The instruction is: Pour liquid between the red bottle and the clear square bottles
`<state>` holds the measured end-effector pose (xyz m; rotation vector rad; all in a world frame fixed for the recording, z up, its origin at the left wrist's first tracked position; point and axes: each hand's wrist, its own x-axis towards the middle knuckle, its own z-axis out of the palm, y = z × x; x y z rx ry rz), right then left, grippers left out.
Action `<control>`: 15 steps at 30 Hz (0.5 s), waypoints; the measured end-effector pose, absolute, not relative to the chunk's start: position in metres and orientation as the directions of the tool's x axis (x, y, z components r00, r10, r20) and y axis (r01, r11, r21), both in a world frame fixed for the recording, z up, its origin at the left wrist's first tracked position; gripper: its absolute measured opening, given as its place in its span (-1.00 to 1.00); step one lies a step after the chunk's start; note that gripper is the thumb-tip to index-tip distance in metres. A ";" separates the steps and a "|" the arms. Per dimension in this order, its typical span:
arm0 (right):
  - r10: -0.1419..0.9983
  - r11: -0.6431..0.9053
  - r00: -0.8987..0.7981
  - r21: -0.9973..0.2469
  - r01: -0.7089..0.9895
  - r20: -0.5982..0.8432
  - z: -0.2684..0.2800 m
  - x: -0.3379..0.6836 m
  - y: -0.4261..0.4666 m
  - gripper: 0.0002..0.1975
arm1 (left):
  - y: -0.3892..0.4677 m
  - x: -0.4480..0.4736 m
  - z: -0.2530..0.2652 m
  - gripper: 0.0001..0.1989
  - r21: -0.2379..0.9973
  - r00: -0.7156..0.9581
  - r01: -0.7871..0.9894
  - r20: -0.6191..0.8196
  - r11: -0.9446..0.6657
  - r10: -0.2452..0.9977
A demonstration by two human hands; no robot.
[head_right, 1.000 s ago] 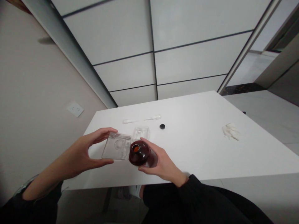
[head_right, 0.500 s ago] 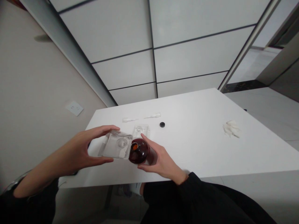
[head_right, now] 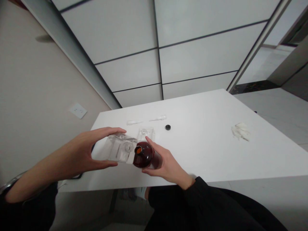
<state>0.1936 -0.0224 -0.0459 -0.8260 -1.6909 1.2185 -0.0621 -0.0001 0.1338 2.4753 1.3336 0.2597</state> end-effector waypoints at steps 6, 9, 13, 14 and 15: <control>0.871 0.319 -0.403 -0.947 0.028 0.281 -0.046 0.194 -0.022 0.06 | 0.002 -0.055 0.142 -0.24 0.330 0.564 0.787 -0.044 -0.521 0.824; 0.872 0.322 -0.401 -0.946 0.038 0.281 -0.047 0.194 -0.022 0.06 | 0.003 -0.054 0.143 -0.25 0.329 0.570 0.783 -0.040 -0.528 0.820; 0.877 0.316 -0.395 -0.947 0.049 0.273 -0.048 0.194 -0.023 0.06 | 0.003 -0.053 0.144 -0.26 0.306 0.567 0.792 -0.051 -0.528 0.822; 0.878 0.314 -0.394 -0.948 0.050 0.270 -0.048 0.194 -0.023 0.05 | 0.003 -0.053 0.145 -0.25 0.295 0.567 0.796 -0.056 -0.529 0.822; 0.880 0.311 -0.394 -0.949 0.050 0.267 -0.048 0.194 -0.023 0.05 | 0.002 -0.052 0.145 -0.25 0.284 0.568 0.799 -0.062 -0.531 0.821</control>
